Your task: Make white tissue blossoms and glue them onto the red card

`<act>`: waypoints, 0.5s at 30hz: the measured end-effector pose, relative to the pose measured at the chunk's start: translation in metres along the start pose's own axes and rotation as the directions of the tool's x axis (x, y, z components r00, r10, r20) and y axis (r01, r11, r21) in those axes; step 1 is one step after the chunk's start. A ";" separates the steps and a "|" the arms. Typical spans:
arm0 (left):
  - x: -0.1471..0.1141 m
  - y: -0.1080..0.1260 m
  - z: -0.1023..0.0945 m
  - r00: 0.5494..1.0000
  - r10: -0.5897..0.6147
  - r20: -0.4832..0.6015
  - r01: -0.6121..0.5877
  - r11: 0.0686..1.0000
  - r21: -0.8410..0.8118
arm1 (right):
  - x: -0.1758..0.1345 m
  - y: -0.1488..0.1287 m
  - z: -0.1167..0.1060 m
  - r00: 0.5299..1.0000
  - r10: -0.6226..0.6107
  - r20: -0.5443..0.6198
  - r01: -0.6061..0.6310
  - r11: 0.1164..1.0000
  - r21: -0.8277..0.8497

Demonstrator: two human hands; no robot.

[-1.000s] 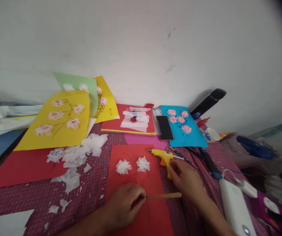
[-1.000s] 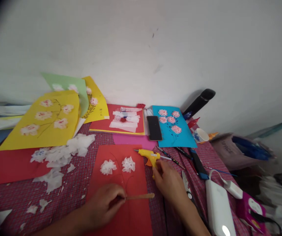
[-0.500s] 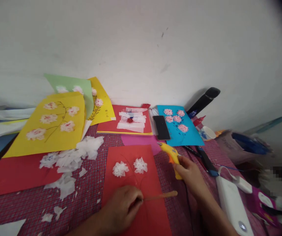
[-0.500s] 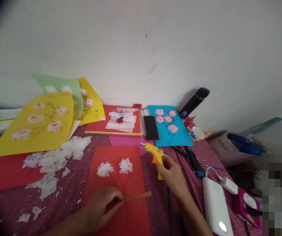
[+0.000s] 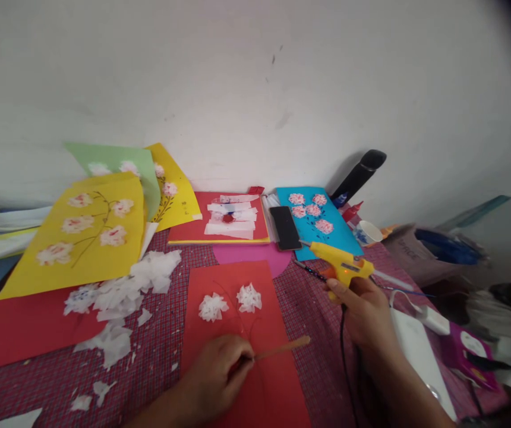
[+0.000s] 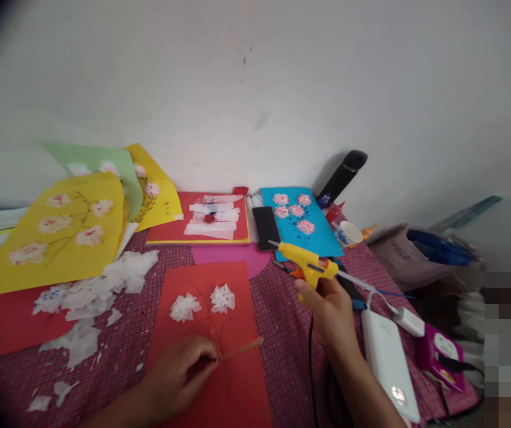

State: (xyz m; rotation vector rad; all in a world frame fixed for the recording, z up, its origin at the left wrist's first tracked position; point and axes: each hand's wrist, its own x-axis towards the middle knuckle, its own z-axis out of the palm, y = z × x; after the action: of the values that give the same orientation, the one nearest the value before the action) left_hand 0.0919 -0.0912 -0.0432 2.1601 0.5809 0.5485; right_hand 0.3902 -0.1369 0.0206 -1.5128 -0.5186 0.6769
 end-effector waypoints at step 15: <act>0.001 0.002 -0.002 1.000 0.012 0.004 -0.012 1.000 -0.019 | 0.011 -0.001 0.009 0.721 0.413 0.557 -0.068 0.841 -0.537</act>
State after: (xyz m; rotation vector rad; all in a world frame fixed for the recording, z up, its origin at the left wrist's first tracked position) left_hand 0.0918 -0.0908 -0.0406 2.1477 0.5590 0.5544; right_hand 0.3922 -0.1231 0.0205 -1.8147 -1.1010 1.4065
